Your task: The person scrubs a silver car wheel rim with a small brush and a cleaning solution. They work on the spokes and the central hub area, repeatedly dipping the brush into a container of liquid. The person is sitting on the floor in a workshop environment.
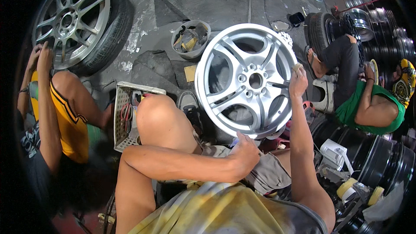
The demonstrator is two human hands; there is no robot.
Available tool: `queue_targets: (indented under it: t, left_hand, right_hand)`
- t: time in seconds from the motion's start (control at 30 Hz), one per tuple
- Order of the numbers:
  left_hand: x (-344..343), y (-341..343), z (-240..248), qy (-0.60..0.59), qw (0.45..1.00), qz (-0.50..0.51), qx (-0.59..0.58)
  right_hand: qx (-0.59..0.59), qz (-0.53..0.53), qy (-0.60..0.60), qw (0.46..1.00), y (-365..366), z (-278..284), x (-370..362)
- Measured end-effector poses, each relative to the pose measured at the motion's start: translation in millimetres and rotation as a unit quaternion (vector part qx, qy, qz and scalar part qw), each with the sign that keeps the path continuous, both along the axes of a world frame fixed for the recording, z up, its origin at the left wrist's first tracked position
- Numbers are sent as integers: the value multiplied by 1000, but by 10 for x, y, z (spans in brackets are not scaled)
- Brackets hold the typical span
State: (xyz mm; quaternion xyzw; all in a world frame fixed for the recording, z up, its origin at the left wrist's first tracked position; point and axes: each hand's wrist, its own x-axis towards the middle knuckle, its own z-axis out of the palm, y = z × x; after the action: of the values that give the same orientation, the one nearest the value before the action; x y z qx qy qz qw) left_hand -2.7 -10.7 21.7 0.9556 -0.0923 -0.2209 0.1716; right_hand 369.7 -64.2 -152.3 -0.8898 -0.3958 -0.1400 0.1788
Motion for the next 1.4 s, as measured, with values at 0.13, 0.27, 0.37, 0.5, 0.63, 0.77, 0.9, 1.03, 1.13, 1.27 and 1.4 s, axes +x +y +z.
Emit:
queue_targets:
  t: [0.13,0.27,0.37,0.5,0.63,0.77,0.9,1.03,1.13,1.27,1.4]
  left_hand:
    - [46,-3,-16,62,998,-21,-26]
    - [121,-56,-31,4,1000,-16,14]
    - [222,-102,-24,-1,1000,7,18]
    - [181,-55,23,-15,1000,-2,23]
    - [73,-59,86,-40,998,-37,25]
    - [35,-188,-22,-70,996,-40,28]
    - [123,-205,-31,-54,998,-18,24]
    - [281,-342,-25,-2,1000,-26,10]
    - [226,-389,121,-173,985,-9,11]
    - [371,-199,343,-151,987,-26,-57]
    - [380,51,276,-127,990,13,57]
  right_hand:
    - [42,112,26,992,945,-53,-180]
    - [14,168,52,984,1656,-105,-201]
    - [-17,157,7,987,1436,-128,101]
    - [-136,45,25,989,177,178,241]
    - [-103,107,-24,989,-1100,258,-436]
    - [-250,124,-40,960,-1522,191,-1715]
    - [-148,37,146,978,-1456,111,-2614]
    - [-60,-12,145,987,-1113,353,-2799]
    - [171,-150,472,852,-685,608,-2479]
    - [190,-46,335,922,-396,368,-1867]
    - [72,75,46,993,-84,-114,-1342]
